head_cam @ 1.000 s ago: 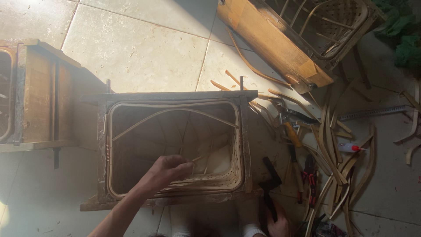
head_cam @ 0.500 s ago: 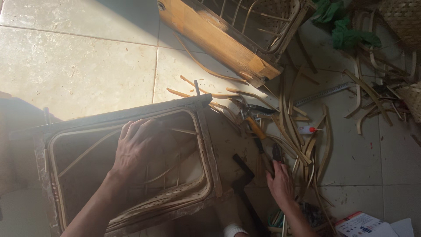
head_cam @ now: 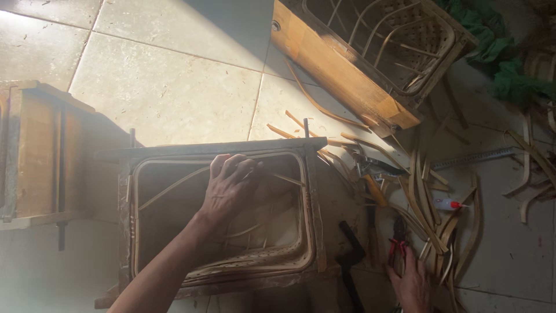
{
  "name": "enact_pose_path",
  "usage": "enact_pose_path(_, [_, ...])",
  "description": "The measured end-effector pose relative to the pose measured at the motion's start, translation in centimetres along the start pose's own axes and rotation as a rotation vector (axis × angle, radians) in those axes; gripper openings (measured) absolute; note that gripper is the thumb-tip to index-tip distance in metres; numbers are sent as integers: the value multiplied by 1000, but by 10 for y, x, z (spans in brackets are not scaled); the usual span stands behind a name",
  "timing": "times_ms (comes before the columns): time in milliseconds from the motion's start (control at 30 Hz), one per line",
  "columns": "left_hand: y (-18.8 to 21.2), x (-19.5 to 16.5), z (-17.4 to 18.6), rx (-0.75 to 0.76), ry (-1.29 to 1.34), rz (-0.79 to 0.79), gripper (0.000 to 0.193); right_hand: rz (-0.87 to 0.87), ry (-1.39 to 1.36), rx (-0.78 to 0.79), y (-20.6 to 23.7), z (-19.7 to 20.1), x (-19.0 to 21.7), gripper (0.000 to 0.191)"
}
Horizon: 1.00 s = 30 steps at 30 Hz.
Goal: The person weaves a basket by inserting thin wooden strips into a mold, using a hammer and pliers to secure and trim the pieces. They repeatedly adjust the strips and tap them into place to form the basket's structure.
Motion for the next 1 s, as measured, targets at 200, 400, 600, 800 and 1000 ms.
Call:
enact_pose_path(200, [-55,28,-41,241,201,239,60,-122,-377,139,-29,9,-24,86])
enact_pose_path(400, [-93,49,-95,601,230,352,32,-332,-1100,500,-16,11,-8,64])
enact_pose_path(600, [-78,50,-115,606,187,319,29,-66,-1336,746,73,57,128,60])
enact_pose_path(800, [-77,47,-128,541,25,280,27,93,-1245,893,140,100,260,67])
enact_pose_path(1000, [-74,45,-127,503,76,219,28,52,-1240,831,153,111,296,60])
Point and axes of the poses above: each hand's wrist, its own y-axis away from the middle knuckle, its own z-axis out of the back of the hand, x = y × z, the point moved 5 cm from there along -y, towards the middle knuckle, and after that the axes turned 4 degrees about y, right-handed, at the moved point
